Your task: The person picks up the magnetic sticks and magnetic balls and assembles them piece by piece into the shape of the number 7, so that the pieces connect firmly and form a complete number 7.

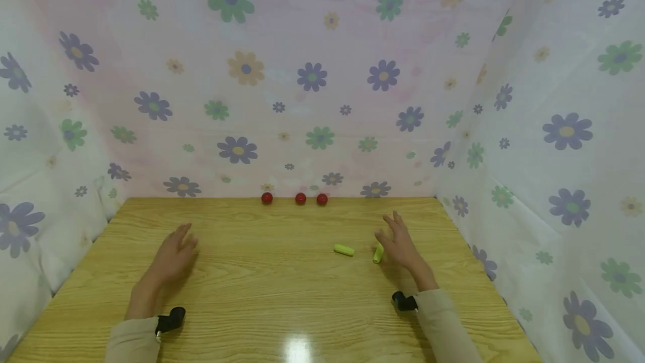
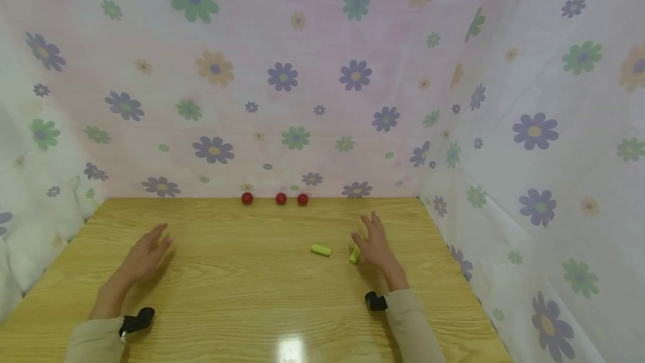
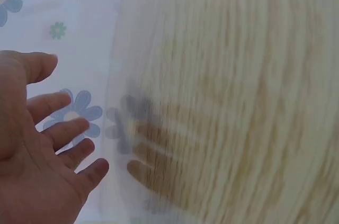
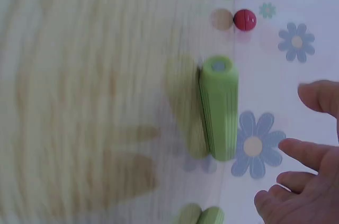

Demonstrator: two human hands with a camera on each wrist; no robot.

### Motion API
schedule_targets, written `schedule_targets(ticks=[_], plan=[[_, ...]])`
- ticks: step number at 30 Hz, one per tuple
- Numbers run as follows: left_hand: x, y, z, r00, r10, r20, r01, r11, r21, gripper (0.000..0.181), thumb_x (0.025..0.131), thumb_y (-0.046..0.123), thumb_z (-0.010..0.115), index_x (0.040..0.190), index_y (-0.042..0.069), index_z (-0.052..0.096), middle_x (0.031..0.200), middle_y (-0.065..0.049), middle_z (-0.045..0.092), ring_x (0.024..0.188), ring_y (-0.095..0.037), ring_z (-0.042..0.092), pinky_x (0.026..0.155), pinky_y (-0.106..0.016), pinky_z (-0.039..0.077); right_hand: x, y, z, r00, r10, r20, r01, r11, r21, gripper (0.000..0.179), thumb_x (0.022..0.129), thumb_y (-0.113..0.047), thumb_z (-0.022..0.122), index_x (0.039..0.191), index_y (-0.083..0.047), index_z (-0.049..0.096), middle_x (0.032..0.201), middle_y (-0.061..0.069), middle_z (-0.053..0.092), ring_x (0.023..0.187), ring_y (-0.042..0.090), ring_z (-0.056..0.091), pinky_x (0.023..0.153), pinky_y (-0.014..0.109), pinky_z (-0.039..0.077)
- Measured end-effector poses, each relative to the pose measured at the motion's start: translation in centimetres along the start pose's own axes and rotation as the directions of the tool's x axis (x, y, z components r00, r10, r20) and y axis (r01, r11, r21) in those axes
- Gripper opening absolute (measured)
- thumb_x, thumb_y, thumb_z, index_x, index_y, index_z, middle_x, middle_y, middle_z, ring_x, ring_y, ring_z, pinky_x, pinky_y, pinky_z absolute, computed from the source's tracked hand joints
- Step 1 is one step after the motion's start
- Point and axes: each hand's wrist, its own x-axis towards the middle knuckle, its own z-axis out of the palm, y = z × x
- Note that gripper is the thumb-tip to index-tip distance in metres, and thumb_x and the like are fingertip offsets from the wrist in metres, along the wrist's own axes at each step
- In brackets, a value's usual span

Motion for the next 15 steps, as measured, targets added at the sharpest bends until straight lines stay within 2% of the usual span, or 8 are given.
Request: schedule_targets(ticks=[3, 7, 9, 12, 14, 15], plan=[[-0.1, 0.1, 0.0, 0.998, -0.063, -0.005, 0.062, 0.993, -0.098, 0.065, 0.114, 0.031, 0.036, 0.160, -0.011, 0.017, 0.159, -0.045, 0.020, 0.143, -0.066, 0.022, 0.112, -0.076, 0.027, 0.0, -0.4, 0.7, 0.998, -0.001, -0.063, 0.005, 0.997, 0.073, 0.053, 0.106, -0.013, 0.057, 0.149, 0.014, 0.041, 0.163, 0.040, 0.019, 0.150, 0.059, 0.018, 0.117, 0.072, 0.024], [-0.4, 0.3, 0.2, 0.994, -0.106, -0.037, 0.096, 0.973, -0.208, 0.064, 0.114, 0.034, 0.033, 0.160, -0.009, 0.021, 0.160, -0.039, 0.027, 0.144, -0.059, 0.032, 0.112, -0.066, 0.037, -0.3, -0.8, 1.5, 0.996, 0.037, -0.084, -0.016, 0.972, 0.235, 0.045, 0.106, -0.008, 0.057, 0.145, 0.012, 0.048, 0.158, 0.035, 0.034, 0.148, 0.053, 0.030, 0.119, 0.062, 0.033], [-0.4, 0.4, 0.4, 0.991, -0.112, -0.067, 0.093, 0.967, -0.236, 0.062, 0.114, 0.033, 0.033, 0.159, -0.009, 0.026, 0.158, -0.036, 0.033, 0.141, -0.051, 0.040, 0.111, -0.045, 0.045, -0.5, -1.1, 1.9, 0.995, 0.066, -0.073, -0.042, 0.955, 0.294, 0.042, 0.106, -0.008, 0.057, 0.143, 0.010, 0.051, 0.156, 0.032, 0.039, 0.146, 0.050, 0.034, 0.120, 0.060, 0.034], [-0.4, 0.5, 0.7, 0.987, -0.114, -0.114, 0.078, 0.958, -0.275, 0.057, 0.114, 0.030, 0.035, 0.156, -0.009, 0.034, 0.153, -0.034, 0.044, 0.126, -0.017, 0.058, 0.097, -0.017, 0.048, -0.7, -1.7, 2.6, 0.995, 0.091, -0.051, -0.071, 0.951, 0.302, 0.039, 0.105, -0.009, 0.057, 0.140, 0.008, 0.056, 0.150, 0.028, 0.049, 0.141, 0.046, 0.042, 0.118, 0.058, 0.037], [-0.3, 0.4, 1.0, 0.983, -0.109, -0.151, 0.058, 0.950, -0.308, 0.052, 0.114, 0.026, 0.037, 0.152, -0.010, 0.039, 0.146, -0.033, 0.052, 0.109, 0.004, 0.060, 0.084, -0.007, 0.047, -0.8, -2.1, 3.1, 0.995, 0.094, -0.035, -0.079, 0.950, 0.303, 0.037, 0.104, -0.007, 0.058, 0.138, 0.009, 0.058, 0.147, 0.027, 0.053, 0.138, 0.045, 0.045, 0.117, 0.058, 0.039], [-0.3, 0.4, 1.2, 0.980, -0.108, -0.165, 0.048, 0.942, -0.333, 0.050, 0.114, 0.023, 0.038, 0.151, -0.010, 0.042, 0.142, -0.033, 0.055, 0.102, 0.010, 0.058, 0.082, -0.008, 0.049, -0.8, -2.3, 3.3, 0.995, 0.092, -0.026, -0.080, 0.949, 0.304, 0.036, 0.104, -0.006, 0.059, 0.137, 0.009, 0.059, 0.145, 0.027, 0.055, 0.137, 0.045, 0.047, 0.116, 0.058, 0.040]])
